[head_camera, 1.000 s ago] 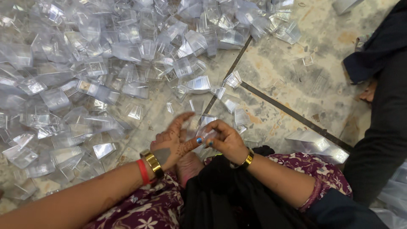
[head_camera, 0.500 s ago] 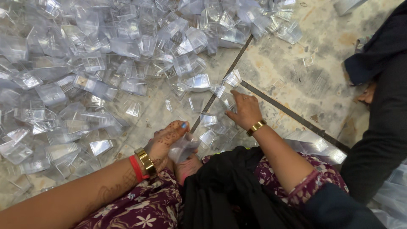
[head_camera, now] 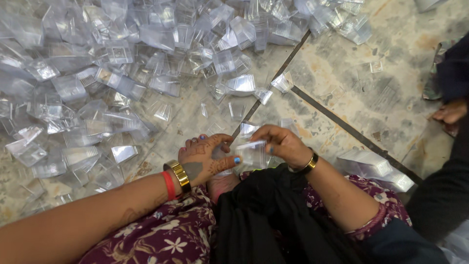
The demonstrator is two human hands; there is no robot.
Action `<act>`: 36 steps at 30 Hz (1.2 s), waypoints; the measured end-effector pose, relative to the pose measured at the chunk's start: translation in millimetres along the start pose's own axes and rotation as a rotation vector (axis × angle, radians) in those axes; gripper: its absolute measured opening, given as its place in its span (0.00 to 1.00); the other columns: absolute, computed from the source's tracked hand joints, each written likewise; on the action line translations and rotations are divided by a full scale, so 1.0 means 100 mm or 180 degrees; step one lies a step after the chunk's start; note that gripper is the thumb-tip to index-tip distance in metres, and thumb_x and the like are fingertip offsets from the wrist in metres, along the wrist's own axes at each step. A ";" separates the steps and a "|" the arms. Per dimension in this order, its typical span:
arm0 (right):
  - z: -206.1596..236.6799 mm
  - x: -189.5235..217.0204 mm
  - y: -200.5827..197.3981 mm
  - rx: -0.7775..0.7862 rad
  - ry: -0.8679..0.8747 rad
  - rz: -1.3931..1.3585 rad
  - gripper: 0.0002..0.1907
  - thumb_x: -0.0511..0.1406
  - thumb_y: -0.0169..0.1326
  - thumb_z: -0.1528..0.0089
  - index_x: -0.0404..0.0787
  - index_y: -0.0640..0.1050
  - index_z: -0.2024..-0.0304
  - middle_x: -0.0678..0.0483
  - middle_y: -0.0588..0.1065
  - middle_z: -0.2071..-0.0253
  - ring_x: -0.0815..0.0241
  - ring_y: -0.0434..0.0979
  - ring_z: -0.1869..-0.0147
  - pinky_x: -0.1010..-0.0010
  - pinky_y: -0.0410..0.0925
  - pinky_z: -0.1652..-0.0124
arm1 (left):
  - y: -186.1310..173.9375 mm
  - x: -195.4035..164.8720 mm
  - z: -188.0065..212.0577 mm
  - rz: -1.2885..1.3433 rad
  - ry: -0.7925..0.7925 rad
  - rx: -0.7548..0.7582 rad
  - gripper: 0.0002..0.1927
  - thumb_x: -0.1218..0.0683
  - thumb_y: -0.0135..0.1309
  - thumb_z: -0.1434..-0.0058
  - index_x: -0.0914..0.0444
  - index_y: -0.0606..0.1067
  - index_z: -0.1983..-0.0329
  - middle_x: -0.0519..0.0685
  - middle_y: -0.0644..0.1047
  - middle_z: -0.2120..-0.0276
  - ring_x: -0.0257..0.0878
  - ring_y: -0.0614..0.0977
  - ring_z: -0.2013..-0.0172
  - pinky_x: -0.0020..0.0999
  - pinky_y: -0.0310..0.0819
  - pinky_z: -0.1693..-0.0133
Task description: The person sits on the floor among a large scatter of small translucent plastic cups and counts them one at a time, nesting each cup into a growing stack held on their lap, then sets completed stacks aside with the other finished stacks.
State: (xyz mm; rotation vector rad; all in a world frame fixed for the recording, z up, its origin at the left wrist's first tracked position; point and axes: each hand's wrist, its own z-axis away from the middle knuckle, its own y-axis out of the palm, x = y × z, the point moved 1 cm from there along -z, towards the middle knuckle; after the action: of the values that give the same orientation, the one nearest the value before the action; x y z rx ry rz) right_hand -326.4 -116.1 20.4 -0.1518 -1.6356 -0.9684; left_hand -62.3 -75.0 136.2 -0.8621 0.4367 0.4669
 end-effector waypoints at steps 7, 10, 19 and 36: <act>0.02 0.00 0.32 0.0124 -0.0047 0.0437 0.37 0.36 0.70 0.42 0.40 0.66 0.35 0.51 0.68 0.36 0.55 0.70 0.29 0.55 0.68 0.33 | -0.03 -0.07 0.09 -0.0698 0.0033 0.0290 0.40 0.25 0.60 0.55 0.40 0.71 0.38 0.42 0.74 0.42 0.50 0.71 0.46 0.50 0.62 0.44; 0.04 0.04 0.38 -0.0032 -0.0363 0.0508 0.40 0.33 0.71 0.43 0.41 0.63 0.35 0.50 0.67 0.35 0.53 0.68 0.26 0.52 0.66 0.30 | -0.06 -0.09 0.11 -0.0391 0.0608 -0.0040 0.40 0.28 0.60 0.53 0.47 0.71 0.39 0.43 0.76 0.42 0.49 0.76 0.46 0.50 0.64 0.44; 0.04 0.09 0.55 -0.0159 -0.0801 0.1517 0.22 0.37 0.71 0.43 0.40 0.76 0.52 0.45 0.76 0.39 0.52 0.79 0.38 0.60 0.74 0.41 | -0.13 -0.16 0.17 -0.0960 0.0096 0.0588 0.40 0.26 0.58 0.53 0.44 0.72 0.39 0.45 0.76 0.45 0.53 0.74 0.45 0.51 0.64 0.42; -0.27 0.11 0.60 -0.0378 -0.0113 0.1735 0.13 0.33 0.53 0.36 0.37 0.81 0.50 0.49 0.80 0.50 0.53 0.78 0.41 0.63 0.67 0.39 | -0.03 0.48 0.25 0.0074 0.1007 -0.0696 0.41 0.30 0.60 0.47 0.61 0.72 0.40 0.54 0.76 0.45 0.51 0.77 0.45 0.45 0.70 0.45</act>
State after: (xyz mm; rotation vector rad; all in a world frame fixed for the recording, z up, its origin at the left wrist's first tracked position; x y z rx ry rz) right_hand -275.7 -99.1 59.7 -0.6625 -1.4545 -0.6405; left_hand -17.1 -46.7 126.6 -1.1502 0.6954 0.4049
